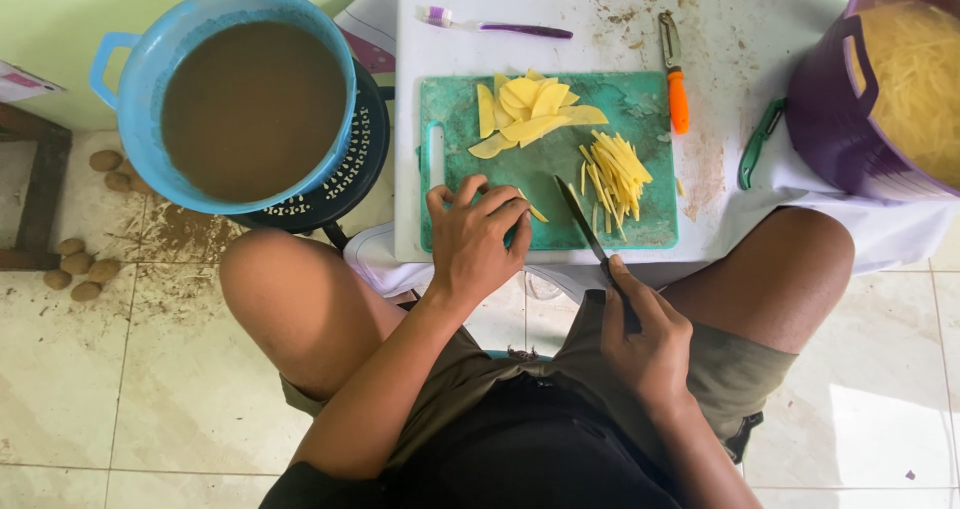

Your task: Julienning potato slices into thin strips using a knife on a cutting board.

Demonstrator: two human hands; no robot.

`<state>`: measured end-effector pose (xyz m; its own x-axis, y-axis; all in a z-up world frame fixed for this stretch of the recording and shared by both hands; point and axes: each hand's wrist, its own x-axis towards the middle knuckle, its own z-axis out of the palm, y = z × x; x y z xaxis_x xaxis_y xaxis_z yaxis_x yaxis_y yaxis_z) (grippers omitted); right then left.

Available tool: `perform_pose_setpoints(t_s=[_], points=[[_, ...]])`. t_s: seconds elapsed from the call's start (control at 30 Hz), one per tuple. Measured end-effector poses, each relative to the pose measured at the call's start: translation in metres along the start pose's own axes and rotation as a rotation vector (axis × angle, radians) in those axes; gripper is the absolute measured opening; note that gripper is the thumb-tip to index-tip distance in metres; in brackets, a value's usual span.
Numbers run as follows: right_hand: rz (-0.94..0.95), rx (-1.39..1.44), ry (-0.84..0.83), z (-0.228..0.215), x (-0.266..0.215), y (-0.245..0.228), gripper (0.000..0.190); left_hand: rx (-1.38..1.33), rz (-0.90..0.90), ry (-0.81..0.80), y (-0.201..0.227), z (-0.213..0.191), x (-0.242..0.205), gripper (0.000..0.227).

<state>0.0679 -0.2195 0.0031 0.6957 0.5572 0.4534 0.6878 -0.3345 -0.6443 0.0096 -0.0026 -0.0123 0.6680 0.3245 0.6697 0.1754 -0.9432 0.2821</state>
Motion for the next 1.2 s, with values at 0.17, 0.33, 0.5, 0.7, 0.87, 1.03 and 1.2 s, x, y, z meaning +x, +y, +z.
perform_pose_setpoints(t_s=[0.17,0.33,0.5,0.7,0.87,1.03,1.2], points=[[-0.038,0.088,-0.037,0.003,0.012,0.001,0.026,-0.020,-0.030,0.038,-0.005,0.006,-0.005,0.009],[-0.059,0.105,-0.063,0.012,0.016,-0.004,0.028,-0.033,-0.038,0.065,-0.011,0.011,-0.010,0.009],[-0.042,0.078,-0.082,0.018,0.013,-0.008,0.032,-0.039,-0.037,0.085,-0.011,0.015,-0.013,0.009],[-0.034,0.063,-0.090,0.021,0.011,-0.010,0.036,-0.055,-0.047,0.072,-0.010,0.013,-0.012,0.011],[-0.034,0.006,-0.093,0.023,0.009,-0.011,0.035,-0.043,-0.050,0.060,-0.010,0.015,-0.014,0.009],[-0.038,-0.021,-0.087,0.026,0.010,-0.013,0.034,-0.056,-0.038,0.057,-0.010,0.019,-0.018,0.009],[-0.054,-0.036,-0.081,0.032,0.014,-0.013,0.038,-0.016,0.021,0.080,-0.010,0.022,-0.020,0.006]])
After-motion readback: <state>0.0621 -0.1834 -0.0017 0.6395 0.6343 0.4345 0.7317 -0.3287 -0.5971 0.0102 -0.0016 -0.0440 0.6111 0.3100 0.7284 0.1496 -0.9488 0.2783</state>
